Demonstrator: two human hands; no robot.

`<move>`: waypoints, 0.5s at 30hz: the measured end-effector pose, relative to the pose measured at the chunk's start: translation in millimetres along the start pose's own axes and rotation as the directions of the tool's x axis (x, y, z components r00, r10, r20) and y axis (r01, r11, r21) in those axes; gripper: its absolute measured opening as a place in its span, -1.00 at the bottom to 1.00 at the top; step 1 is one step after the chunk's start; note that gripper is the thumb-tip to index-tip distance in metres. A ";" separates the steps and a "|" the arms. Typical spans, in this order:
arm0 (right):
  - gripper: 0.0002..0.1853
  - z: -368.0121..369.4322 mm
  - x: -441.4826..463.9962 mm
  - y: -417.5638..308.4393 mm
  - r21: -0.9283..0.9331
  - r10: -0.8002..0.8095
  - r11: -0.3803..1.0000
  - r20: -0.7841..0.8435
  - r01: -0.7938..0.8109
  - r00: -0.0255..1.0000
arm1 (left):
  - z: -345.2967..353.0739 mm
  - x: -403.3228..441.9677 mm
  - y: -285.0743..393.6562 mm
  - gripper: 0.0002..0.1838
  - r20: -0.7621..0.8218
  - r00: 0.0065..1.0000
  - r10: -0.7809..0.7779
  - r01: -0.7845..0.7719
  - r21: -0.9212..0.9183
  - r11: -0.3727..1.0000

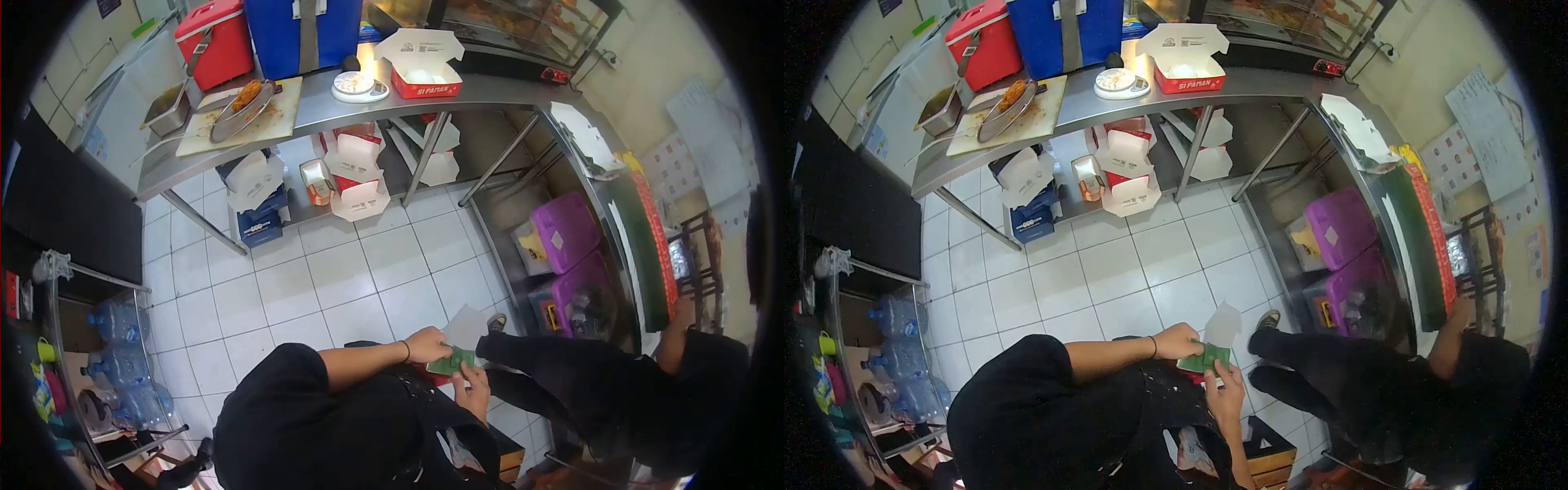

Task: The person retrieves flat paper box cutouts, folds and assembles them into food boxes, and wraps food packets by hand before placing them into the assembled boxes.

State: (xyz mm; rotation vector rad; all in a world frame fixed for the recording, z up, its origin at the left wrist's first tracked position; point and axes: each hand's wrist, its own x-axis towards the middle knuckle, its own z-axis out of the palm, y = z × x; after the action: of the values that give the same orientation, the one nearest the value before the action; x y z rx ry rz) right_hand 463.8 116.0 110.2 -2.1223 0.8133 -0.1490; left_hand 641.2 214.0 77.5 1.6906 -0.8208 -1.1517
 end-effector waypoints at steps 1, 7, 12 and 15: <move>-0.64 -2.1 0.4 -8.9 0.010 0.017 1.000 0.080 -0.018 0.997 | -1.7 -1.2 -4.4 -0.68 0.032 0.999 0.008 -0.009 0.028 1.000; -0.43 -1.7 11.3 31.8 0.146 0.063 0.984 0.229 -0.098 0.971 | 0.5 -5.3 -9.1 -0.71 0.249 0.962 -0.111 0.137 -0.089 0.987; -0.54 23.2 27.7 38.8 0.447 0.230 0.865 0.054 -0.230 0.972 | -10.7 -6.9 -11.0 -0.71 0.216 0.969 -0.120 0.134 -0.048 0.990; -0.60 25.2 44.1 21.6 0.363 0.223 0.902 0.075 -0.235 0.972 | -26.6 1.5 -12.9 -0.70 0.281 0.958 -0.055 0.078 -0.072 0.994</move>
State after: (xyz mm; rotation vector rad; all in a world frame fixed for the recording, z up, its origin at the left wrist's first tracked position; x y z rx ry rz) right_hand 496.9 97.1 70.3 -1.6579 0.9299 -0.1321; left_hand 667.1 225.7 69.2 1.5183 -0.8797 -1.4743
